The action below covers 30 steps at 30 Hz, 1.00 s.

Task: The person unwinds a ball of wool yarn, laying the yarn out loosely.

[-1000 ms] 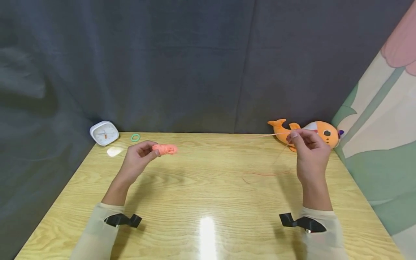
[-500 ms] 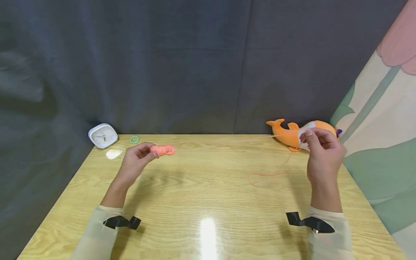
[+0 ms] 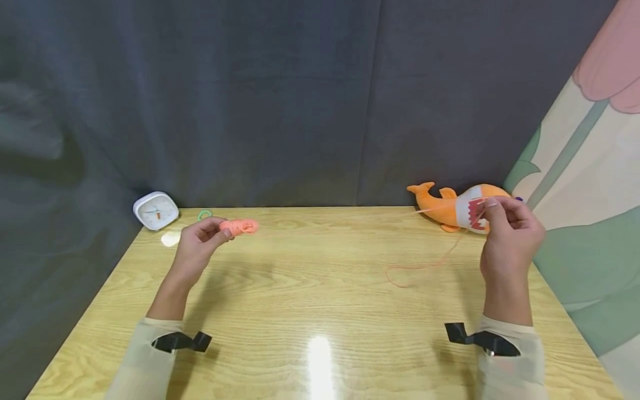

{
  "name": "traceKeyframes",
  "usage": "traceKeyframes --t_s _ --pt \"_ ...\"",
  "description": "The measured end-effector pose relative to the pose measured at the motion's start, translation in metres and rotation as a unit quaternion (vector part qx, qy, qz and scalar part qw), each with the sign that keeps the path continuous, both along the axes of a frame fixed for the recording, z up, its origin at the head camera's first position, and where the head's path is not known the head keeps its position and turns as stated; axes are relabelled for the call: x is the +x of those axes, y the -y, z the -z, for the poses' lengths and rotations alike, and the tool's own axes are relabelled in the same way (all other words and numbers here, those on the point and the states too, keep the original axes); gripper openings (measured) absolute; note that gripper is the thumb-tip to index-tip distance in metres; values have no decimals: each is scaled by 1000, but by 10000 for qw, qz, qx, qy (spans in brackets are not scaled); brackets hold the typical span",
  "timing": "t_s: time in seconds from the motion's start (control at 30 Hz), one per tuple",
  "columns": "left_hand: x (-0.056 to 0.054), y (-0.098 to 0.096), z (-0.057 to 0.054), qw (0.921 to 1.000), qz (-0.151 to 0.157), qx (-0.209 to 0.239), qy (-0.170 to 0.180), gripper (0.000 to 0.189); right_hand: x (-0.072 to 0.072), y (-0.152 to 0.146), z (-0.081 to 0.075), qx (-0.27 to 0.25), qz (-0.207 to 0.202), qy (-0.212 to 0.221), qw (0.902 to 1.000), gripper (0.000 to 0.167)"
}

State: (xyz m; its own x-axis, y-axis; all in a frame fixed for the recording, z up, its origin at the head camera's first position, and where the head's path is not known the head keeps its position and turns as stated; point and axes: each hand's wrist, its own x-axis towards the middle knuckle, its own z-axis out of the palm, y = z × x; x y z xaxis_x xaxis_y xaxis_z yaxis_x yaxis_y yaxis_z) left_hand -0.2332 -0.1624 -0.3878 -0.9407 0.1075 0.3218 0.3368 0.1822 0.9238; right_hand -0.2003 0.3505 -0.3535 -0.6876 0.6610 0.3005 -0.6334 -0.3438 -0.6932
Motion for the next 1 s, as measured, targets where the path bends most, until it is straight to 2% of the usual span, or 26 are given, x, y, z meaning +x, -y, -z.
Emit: traceKeyframes --t_s 0.23,0.4,0.53,0.8,0.87,1.0 --pt "-1 2 -2 10000 -32 -55 -36 16 -2 -10 0 -255 360 -474 9979 20" --pt "0 3 -3 10000 -63 -33 -12 11 -1 -17 2 -312 642 -406 9966 22" --pt "-1 5 -4 10000 -61 56 -46 8 -1 -21 1 -375 713 -358 9961 27" --pt "-1 9 -5 9966 -461 671 103 6 -4 -26 4 -446 974 -477 9931 15" --pt "-1 9 -5 9957 -488 781 107 7 -4 -28 4 -437 977 -507 9930 15" --pt "-1 8 -6 9954 -450 841 109 3 -3 -29 4 -508 849 -307 9946 15"
